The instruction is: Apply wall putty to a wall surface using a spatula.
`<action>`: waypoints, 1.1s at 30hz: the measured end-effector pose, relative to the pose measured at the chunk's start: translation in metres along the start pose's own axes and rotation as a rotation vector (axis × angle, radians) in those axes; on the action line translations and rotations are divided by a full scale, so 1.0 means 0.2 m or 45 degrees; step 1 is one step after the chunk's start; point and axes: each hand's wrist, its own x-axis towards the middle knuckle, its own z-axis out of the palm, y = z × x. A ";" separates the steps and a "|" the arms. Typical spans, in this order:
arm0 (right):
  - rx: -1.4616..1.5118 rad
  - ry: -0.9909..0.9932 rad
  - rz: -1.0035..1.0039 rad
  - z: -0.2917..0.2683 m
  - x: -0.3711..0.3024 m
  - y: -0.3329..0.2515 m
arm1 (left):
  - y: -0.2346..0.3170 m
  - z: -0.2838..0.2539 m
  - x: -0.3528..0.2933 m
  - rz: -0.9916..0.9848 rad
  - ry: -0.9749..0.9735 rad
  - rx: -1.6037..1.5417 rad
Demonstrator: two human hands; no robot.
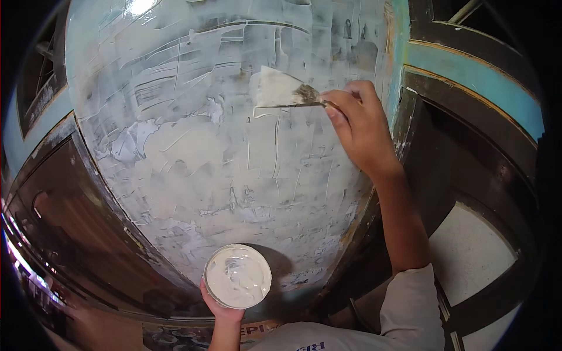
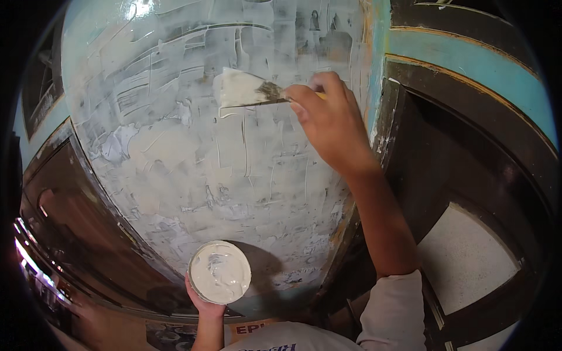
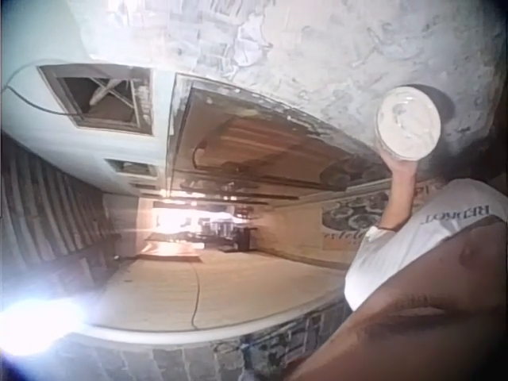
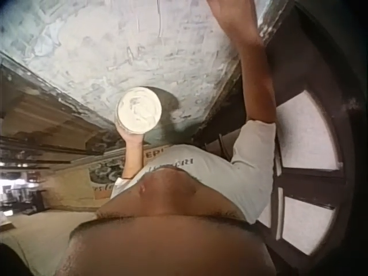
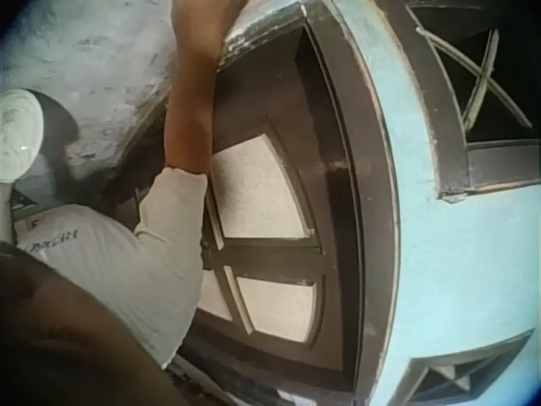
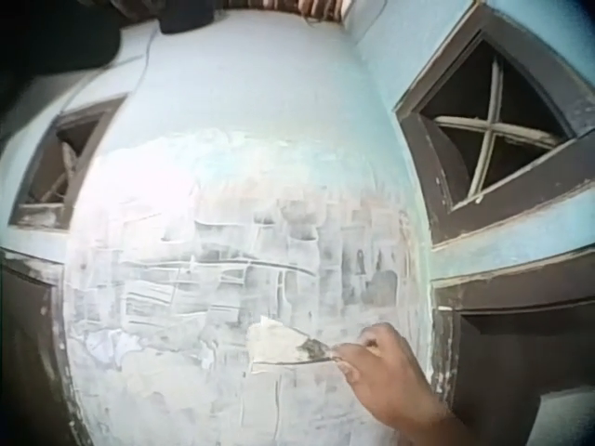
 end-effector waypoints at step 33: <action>0.049 0.176 0.263 0.00 -0.47 0.11 | 0.01 -0.09 -0.05 0.030 -0.041 0.035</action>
